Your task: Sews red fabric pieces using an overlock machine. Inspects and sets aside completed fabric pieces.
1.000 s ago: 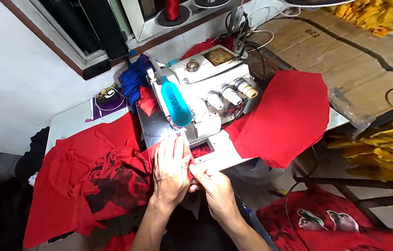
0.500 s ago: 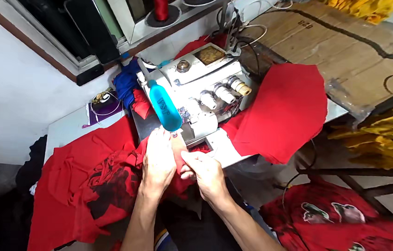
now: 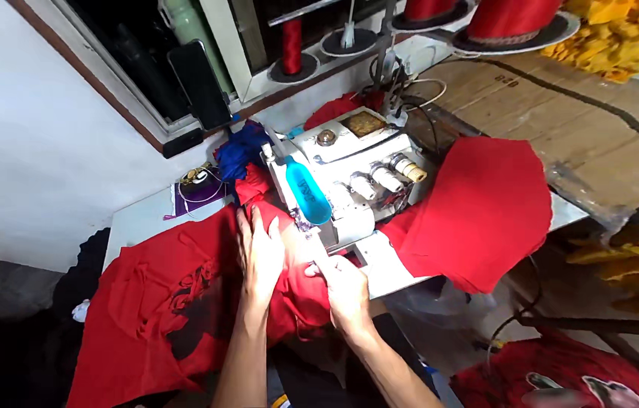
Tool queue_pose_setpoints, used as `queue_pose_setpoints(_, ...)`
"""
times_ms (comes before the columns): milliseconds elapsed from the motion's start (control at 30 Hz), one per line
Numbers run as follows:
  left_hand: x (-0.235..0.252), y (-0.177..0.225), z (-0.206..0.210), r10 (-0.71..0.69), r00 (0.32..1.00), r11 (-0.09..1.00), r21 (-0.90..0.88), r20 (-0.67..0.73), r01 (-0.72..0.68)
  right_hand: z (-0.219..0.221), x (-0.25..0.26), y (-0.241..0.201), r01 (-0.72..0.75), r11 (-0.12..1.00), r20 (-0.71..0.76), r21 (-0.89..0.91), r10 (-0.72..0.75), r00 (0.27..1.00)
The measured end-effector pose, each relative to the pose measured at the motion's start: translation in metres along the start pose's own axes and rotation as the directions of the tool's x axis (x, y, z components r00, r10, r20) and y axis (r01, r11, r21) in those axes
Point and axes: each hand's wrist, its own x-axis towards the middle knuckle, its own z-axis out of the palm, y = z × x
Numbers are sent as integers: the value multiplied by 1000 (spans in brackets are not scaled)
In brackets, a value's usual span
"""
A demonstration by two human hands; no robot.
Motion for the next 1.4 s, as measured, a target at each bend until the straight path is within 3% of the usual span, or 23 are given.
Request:
queue_pose_setpoints(67, -22, -7, -8, -123, 992, 987, -110, -32, 119, -3, -8, 0, -29, 997, 130, -73, 39, 991)
queue_pose_setpoints(133, -56, -6, -12, -165, 972, 980, -142, -166, 142, -1, -12, -1, -44, 993, 245, -109, 70, 967)
queue_pose_setpoints(267, -116, 12, 2, 7, 929, 980, -181, -369, -79, 1, -5, -2, -13, 997, 335, -72, 37, 941)
queue_pose_setpoints(300, -120, 16, 11, 71, 914, 967, -197, -401, -161, -4, -2, 0, 33, 999, 302, -34, -21, 953)
queue_pose_setpoints(367, -116, 18, 28, 190, 893, 920, -243, -409, -307, -17, 8, 6, 156, 988, 95, 3, -156, 983)
queue_pose_setpoints(433, -106, 22, 41, 277, 872, 884, -249, -404, -396, -23, 21, 6, 114, 991, -157, 75, -102, 982)
queue_pose_setpoints(467, -107, 25, 41, 289, 864, 877, -248, -412, -411, -25, 20, 7, 100, 990, -189, 99, -80, 979)
queue_pose_setpoints(533, -110, 28, 19, 244, 864, 878, -279, -441, -390, -35, 5, 6, 159, 980, 1, 117, -160, 987)
queue_pose_setpoints(600, -113, 22, -25, 186, 864, 875, -322, -468, -362, -49, -15, 6, 275, 956, 366, 103, -294, 883)
queue_pose_setpoints(633, -107, 16, -49, 183, 850, 883, -298, -494, -363, -52, -20, 7, 295, 953, 484, 72, -292, 825)
queue_pose_setpoints(700, -82, 1, -92, 193, 796, 920, -177, -573, -350, -52, -25, 0, 270, 962, 604, -39, -193, 773)
queue_pose_setpoints(767, -50, -22, -114, 190, 779, 956, -66, -598, -284, -50, -18, -10, 209, 976, 632, -57, -127, 764)
queue_pose_setpoints(833, -28, -51, -102, 105, 842, 992, -3, -530, -126, -44, -7, -10, 182, 973, 614, -139, -59, 787)
queue_pose_setpoints(933, -23, -111, -29, -60, 962, 995, 65, -267, 80, -35, 12, 8, 241, 936, 604, -256, -40, 796)
queue_pose_setpoints(1000, -34, -139, 6, -132, 982, 991, 14, -133, 135, -34, 19, 32, 257, 932, 594, -255, -59, 803)
queue_pose_setpoints(1100, -43, -145, -5, -41, 985, 998, -57, -168, 31, -33, 21, 42, 230, 944, 582, -236, -52, 812)
queue_pose_setpoints(1200, -68, -131, -40, 199, 959, 980, 49, -200, -193, -34, 26, 42, 135, 976, 577, -170, -12, 816)
queue_pose_setpoints(1300, -119, -118, -50, 437, 899, 898, -53, -18, -437, -36, 26, 39, 48, 991, 589, -121, 33, 807)
queue_pose_setpoints(1400, -145, -127, -23, 565, 814, 824, -148, 134, -548, -33, 23, 37, 30, 999, 604, -37, -1, 797)
